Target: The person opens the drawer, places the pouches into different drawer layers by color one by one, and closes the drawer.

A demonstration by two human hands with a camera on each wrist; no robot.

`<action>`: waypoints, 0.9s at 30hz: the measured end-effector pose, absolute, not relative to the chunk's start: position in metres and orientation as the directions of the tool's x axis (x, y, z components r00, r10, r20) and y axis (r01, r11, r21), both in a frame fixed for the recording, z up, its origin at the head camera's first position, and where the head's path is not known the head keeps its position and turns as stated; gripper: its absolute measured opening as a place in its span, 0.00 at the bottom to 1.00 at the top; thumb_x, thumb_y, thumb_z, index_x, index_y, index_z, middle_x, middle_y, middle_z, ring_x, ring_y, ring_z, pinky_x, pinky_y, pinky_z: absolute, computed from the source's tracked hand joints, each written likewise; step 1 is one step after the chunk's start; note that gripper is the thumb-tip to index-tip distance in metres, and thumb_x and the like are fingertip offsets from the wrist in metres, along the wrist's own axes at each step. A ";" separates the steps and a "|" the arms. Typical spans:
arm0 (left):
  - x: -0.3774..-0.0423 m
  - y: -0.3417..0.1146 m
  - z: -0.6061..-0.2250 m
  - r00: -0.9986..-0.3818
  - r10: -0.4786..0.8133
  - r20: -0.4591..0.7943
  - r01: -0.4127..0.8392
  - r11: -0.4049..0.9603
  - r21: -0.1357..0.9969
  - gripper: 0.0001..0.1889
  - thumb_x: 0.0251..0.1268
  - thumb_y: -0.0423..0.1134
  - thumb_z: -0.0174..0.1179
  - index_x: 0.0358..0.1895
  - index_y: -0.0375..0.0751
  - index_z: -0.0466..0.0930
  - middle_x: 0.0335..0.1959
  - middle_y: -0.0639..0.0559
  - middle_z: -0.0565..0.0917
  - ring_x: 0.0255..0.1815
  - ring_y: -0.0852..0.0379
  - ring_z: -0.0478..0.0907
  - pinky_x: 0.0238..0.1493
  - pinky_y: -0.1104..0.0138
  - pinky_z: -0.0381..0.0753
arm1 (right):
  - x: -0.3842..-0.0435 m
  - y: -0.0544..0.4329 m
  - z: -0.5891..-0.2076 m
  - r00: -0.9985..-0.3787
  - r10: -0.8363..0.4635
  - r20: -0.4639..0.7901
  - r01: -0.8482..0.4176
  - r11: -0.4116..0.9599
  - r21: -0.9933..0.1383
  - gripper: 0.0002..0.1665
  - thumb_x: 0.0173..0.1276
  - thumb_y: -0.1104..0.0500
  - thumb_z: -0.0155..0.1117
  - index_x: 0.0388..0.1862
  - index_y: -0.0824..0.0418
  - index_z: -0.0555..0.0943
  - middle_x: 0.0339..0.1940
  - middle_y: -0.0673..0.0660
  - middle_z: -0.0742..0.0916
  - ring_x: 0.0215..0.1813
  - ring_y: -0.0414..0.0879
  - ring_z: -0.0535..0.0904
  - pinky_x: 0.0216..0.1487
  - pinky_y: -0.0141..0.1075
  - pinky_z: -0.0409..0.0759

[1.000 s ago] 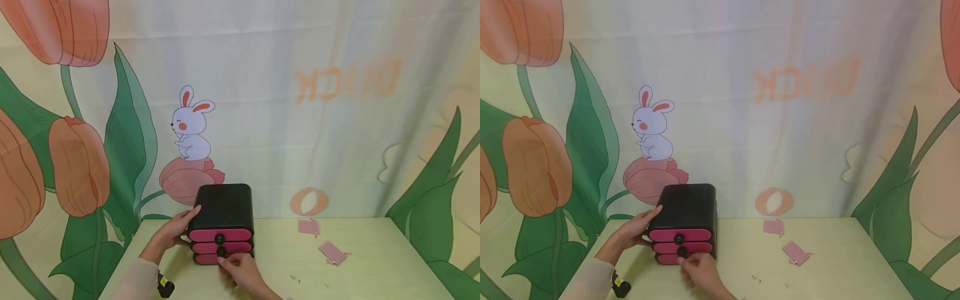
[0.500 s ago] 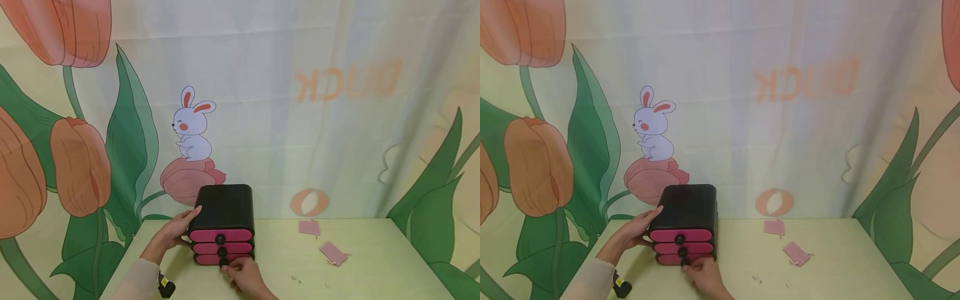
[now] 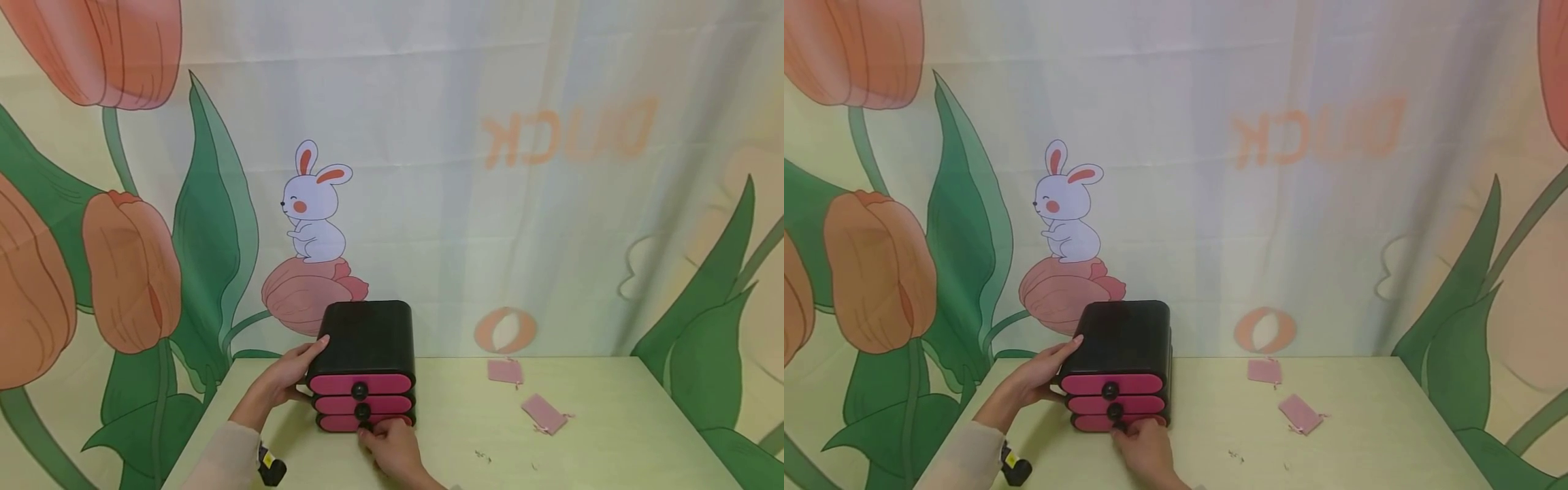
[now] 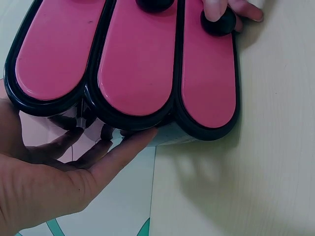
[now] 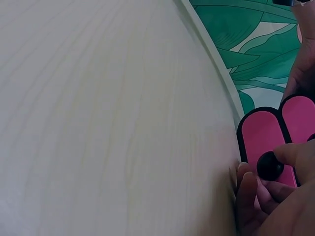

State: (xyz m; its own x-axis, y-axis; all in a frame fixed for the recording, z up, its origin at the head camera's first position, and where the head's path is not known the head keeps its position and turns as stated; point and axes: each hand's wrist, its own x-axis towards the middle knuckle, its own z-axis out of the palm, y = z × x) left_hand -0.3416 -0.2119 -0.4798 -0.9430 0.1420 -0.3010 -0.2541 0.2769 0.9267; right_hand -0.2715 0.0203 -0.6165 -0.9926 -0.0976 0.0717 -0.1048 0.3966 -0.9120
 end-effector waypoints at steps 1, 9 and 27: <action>-0.341 -0.212 -0.480 -0.943 0.142 -0.301 -0.254 0.277 0.927 0.60 0.68 0.77 0.56 0.85 0.34 0.48 0.74 0.27 0.71 0.72 0.21 0.68 0.51 0.30 0.82 | -0.270 0.021 -0.616 -0.993 -0.100 0.067 -0.101 0.393 -0.914 0.23 0.68 0.50 0.75 0.14 0.55 0.82 0.10 0.41 0.78 0.12 0.37 0.75 0.16 0.32 0.70; -0.341 -0.211 -0.482 -0.941 0.136 -0.309 -0.262 0.284 0.922 0.58 0.68 0.77 0.56 0.84 0.33 0.50 0.72 0.27 0.73 0.69 0.23 0.72 0.50 0.32 0.84 | -0.251 0.023 -0.606 -0.986 -0.140 -0.096 0.041 0.352 -0.935 0.20 0.69 0.52 0.76 0.19 0.58 0.86 0.13 0.47 0.81 0.16 0.40 0.75 0.19 0.32 0.72; -0.342 -0.211 -0.477 -0.942 0.159 -0.295 -0.242 0.289 0.926 0.57 0.70 0.75 0.56 0.84 0.33 0.50 0.73 0.26 0.71 0.70 0.20 0.71 0.47 0.33 0.85 | -0.216 0.025 -0.601 -0.967 -0.154 -0.203 0.128 0.398 -0.909 0.18 0.65 0.50 0.77 0.20 0.59 0.88 0.14 0.45 0.82 0.22 0.36 0.76 0.24 0.30 0.72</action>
State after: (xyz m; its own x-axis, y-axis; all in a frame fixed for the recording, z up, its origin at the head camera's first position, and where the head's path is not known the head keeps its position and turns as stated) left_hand -0.3420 -0.2109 -0.4769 -0.9421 0.1586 -0.2954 -0.2418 0.2889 0.9263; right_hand -0.2162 0.0251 -0.6012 -0.9670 -0.1536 -0.2030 0.1276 0.3976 -0.9086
